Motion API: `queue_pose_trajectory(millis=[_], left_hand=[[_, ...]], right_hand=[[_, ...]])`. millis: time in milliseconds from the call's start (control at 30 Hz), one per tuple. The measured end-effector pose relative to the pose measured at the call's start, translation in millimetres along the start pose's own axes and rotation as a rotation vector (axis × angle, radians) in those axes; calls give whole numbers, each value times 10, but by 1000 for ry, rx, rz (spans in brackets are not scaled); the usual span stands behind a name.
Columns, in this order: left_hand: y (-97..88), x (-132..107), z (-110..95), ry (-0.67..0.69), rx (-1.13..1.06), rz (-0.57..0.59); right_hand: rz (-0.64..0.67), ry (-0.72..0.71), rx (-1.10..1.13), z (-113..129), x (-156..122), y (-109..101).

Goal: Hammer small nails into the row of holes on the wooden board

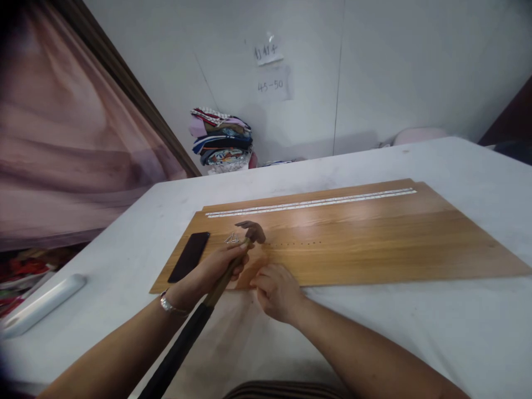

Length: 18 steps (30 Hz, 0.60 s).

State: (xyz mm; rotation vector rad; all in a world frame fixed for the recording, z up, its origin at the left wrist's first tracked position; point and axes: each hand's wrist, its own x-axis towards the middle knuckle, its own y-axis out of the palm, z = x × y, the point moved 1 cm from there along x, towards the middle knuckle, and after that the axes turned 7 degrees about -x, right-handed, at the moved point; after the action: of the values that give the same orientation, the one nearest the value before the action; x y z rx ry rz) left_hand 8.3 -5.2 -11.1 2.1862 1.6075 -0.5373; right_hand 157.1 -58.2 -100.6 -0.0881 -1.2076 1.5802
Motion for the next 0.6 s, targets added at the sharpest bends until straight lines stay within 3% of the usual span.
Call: queue_pose_trajectory(millis=[600], left_hand=[[-24,1,24,-20,-11,-15]], right_hand=[[-1,-11,7,-8,-1,5]])
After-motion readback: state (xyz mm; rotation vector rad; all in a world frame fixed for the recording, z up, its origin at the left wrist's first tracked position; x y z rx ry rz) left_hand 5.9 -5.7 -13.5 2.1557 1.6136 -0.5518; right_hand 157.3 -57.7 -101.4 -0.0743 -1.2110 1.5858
